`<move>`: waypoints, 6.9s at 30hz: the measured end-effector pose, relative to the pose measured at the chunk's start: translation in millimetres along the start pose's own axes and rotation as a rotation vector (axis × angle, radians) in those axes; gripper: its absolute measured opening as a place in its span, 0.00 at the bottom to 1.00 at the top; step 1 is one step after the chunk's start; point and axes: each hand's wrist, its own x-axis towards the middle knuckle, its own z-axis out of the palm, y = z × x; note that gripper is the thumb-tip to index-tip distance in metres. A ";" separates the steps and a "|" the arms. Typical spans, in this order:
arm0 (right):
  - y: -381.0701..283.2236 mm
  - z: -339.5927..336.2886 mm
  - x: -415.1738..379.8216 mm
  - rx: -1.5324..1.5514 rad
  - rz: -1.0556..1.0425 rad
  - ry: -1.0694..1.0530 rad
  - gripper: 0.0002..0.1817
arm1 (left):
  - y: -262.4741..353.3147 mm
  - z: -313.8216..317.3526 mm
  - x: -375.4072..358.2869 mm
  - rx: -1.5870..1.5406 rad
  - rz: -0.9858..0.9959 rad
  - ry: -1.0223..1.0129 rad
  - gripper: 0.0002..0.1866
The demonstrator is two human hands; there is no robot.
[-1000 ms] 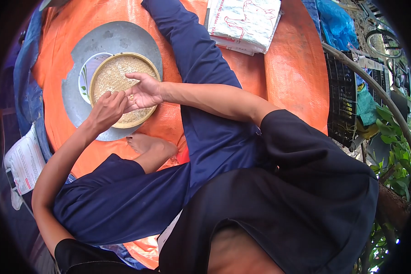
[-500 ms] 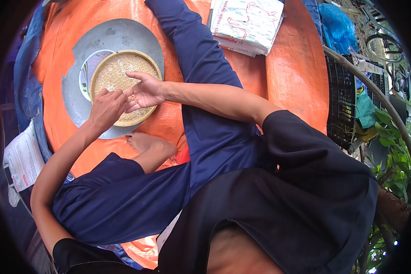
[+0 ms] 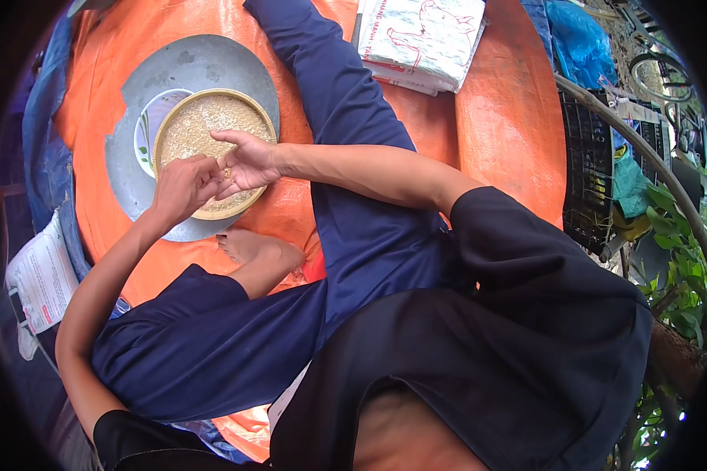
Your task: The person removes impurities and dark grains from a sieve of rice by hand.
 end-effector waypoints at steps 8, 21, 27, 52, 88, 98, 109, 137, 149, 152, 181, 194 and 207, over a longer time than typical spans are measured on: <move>-13.6 0.6 -2.1 -0.211 -0.226 0.278 0.34 | -44.8 -13.9 -4.5 -0.139 -0.309 0.135 0.08; -140.0 78.6 156.1 -0.917 -0.166 0.714 0.29 | -69.7 -27.6 -44.8 -0.198 -0.452 -0.031 0.16; -139.0 101.4 192.6 -1.367 0.295 0.520 0.48 | -90.0 -23.6 -68.2 -0.248 -0.405 -0.028 0.16; 16.3 233.4 -136.2 -2.440 -0.867 0.601 0.22 | -70.2 -82.9 -76.0 0.212 -0.253 -0.179 0.20; -53.0 289.9 -249.2 -2.626 -0.709 1.278 0.22 | -124.8 -51.5 -47.6 0.186 -0.331 -0.200 0.17; -116.9 170.3 -97.1 -2.349 -0.074 -0.058 0.16 | -80.4 -7.4 -49.4 0.385 0.062 -0.325 0.13; -53.8 165.7 -103.5 -2.118 -0.186 -0.179 0.16 | -67.5 16.2 -51.3 0.262 0.197 -0.180 0.25; -99.6 147.9 -93.6 -2.189 -0.026 0.090 0.16 | -112.5 35.9 39.3 0.595 0.676 -0.237 0.11; -97.4 152.7 -99.1 -2.181 -0.153 0.136 0.17 | -100.1 21.6 49.5 0.573 0.660 -0.093 0.28; -94.7 156.3 -99.7 -2.198 -0.147 0.150 0.17 | -96.0 21.4 54.9 0.487 0.540 -0.098 0.35; -96.3 175.9 -98.4 -2.289 0.002 0.159 0.18 | -103.0 14.1 56.1 0.241 0.444 0.002 0.09; -31.9 123.4 -57.5 -0.556 -0.548 0.642 0.21 | -103.4 1.6 3.3 -1.225 -0.479 0.000 0.09; -7.2 85.5 -1.0 -0.053 -0.346 0.306 0.35 | -24.5 -52.6 -3.3 -1.475 -0.360 -0.234 0.22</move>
